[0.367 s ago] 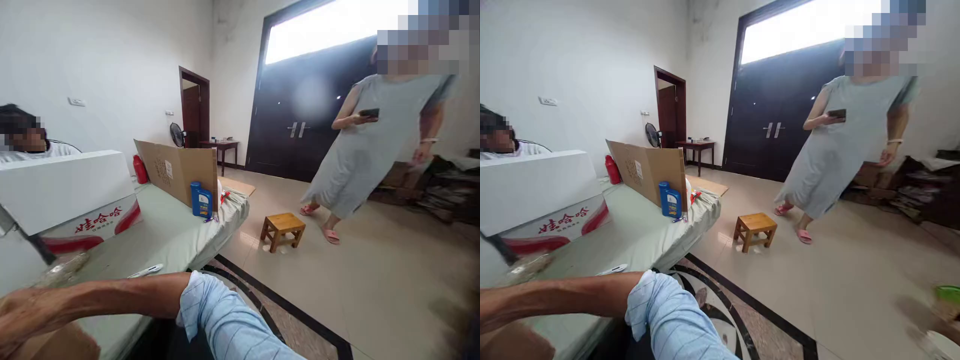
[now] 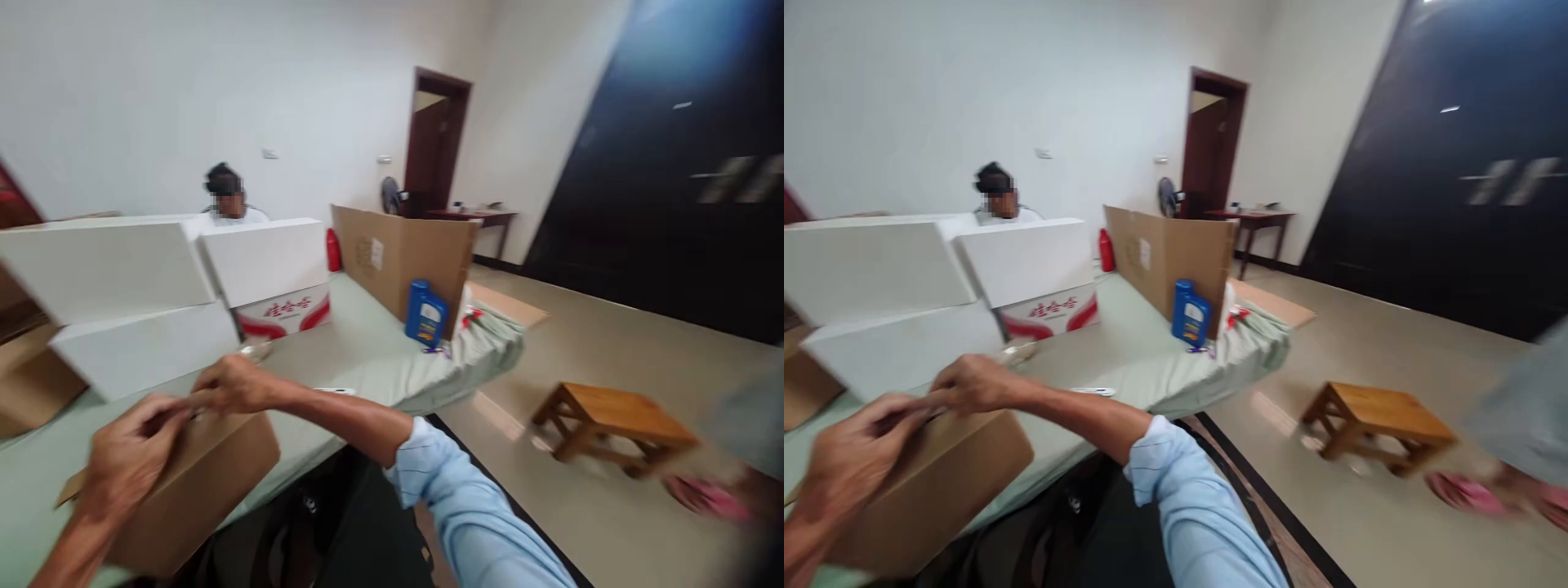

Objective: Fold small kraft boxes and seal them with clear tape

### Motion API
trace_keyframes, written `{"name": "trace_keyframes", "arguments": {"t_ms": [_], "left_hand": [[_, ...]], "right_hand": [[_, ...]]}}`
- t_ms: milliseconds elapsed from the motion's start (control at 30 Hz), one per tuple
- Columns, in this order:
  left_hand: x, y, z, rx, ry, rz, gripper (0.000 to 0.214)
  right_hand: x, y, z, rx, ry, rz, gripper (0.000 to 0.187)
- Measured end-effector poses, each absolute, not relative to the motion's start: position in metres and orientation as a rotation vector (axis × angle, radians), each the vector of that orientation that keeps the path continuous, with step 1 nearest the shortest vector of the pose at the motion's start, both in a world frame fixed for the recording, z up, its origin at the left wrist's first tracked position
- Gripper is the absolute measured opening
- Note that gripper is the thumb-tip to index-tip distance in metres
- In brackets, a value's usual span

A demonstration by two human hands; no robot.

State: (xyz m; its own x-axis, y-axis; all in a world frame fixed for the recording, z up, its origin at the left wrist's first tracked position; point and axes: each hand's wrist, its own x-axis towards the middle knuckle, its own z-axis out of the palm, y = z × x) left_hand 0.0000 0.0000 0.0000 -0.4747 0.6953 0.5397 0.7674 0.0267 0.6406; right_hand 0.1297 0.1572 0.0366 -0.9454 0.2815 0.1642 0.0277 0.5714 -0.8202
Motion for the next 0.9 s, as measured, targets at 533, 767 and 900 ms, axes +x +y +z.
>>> {"name": "trace_keyframes", "arguments": {"t_ms": [533, 767, 900], "left_hand": [[-0.004, -0.021, -0.012, -2.103, -1.958, -1.098, 0.007], [0.000, -0.019, -0.020, -2.083, -1.852, -1.147, 0.009], [0.002, -0.019, -0.023, -2.071, -1.812, -1.172, 0.015]], "right_hand": [[0.099, 0.313, 0.001, -0.799, -2.368, 0.429, 0.021], [0.040, 0.343, -0.067, -0.932, -2.534, 0.337, 0.026], [0.019, 0.359, -0.094, -0.976, -2.633, 0.290, 0.032]]}}
